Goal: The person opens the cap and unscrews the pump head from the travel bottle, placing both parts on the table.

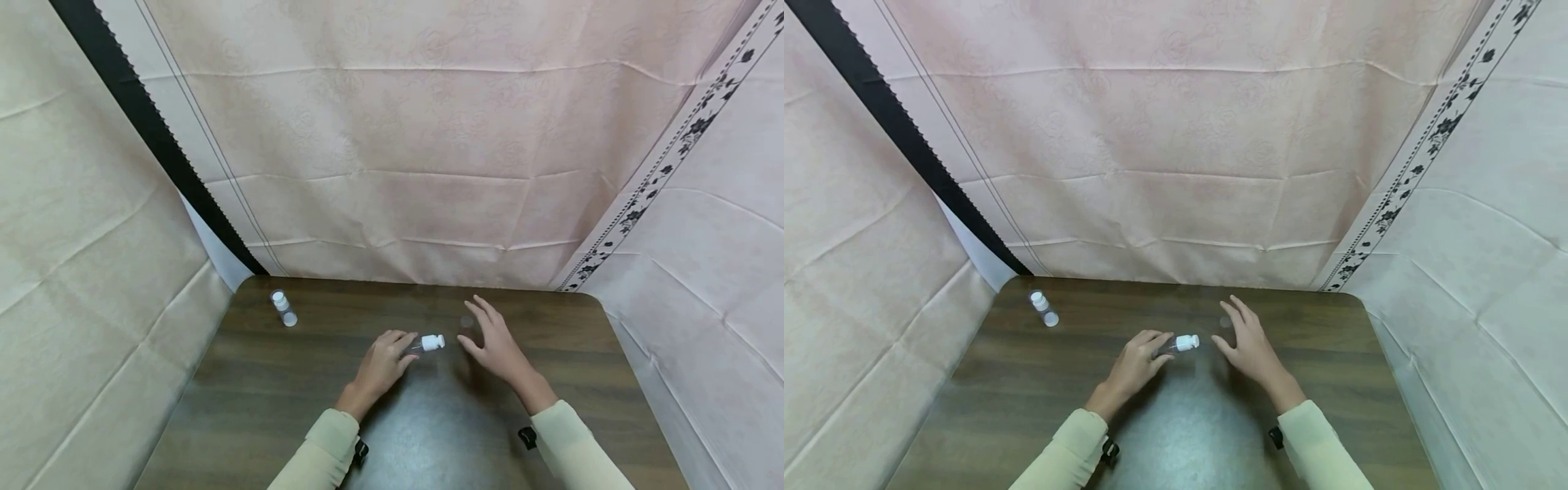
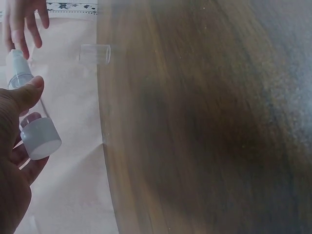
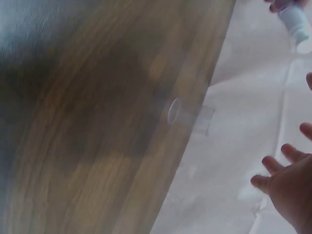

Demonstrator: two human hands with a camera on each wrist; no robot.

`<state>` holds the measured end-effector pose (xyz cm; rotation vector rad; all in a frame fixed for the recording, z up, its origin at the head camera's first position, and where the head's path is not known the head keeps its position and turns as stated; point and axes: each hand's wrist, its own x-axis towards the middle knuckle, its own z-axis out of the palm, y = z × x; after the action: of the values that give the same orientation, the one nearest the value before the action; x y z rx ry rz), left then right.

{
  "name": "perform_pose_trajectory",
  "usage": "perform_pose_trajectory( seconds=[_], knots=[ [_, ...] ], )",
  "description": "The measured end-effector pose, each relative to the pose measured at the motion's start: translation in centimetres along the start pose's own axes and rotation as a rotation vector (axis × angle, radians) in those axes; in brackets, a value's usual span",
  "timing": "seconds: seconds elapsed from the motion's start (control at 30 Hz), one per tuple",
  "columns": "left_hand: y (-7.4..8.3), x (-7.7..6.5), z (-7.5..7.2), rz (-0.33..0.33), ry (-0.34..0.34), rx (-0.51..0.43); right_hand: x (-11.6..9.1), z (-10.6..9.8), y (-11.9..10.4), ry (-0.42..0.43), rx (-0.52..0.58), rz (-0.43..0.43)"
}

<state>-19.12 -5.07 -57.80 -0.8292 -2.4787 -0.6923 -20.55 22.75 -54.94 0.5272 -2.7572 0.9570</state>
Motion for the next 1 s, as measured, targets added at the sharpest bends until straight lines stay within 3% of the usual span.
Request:
perform_pose_trajectory(
  seconds=[0.37, 0.63, 1.0],
  knots=[
    [0.5, 0.3, 0.3, 0.04, 0.016, 0.045, -1.7, 0.3, -3.1, 0.004, 0.066, 0.07],
    [0.8, 0.4, 0.3, 0.066, 0.024, 0.063, -2.4, 1.2, -4.0, -0.014, 0.097, 0.068],
    [1.3, 0.6, 0.4, 0.102, 0.041, 0.096, -2.2, 2.2, -4.9, -0.052, 0.317, 0.233]
  ],
)
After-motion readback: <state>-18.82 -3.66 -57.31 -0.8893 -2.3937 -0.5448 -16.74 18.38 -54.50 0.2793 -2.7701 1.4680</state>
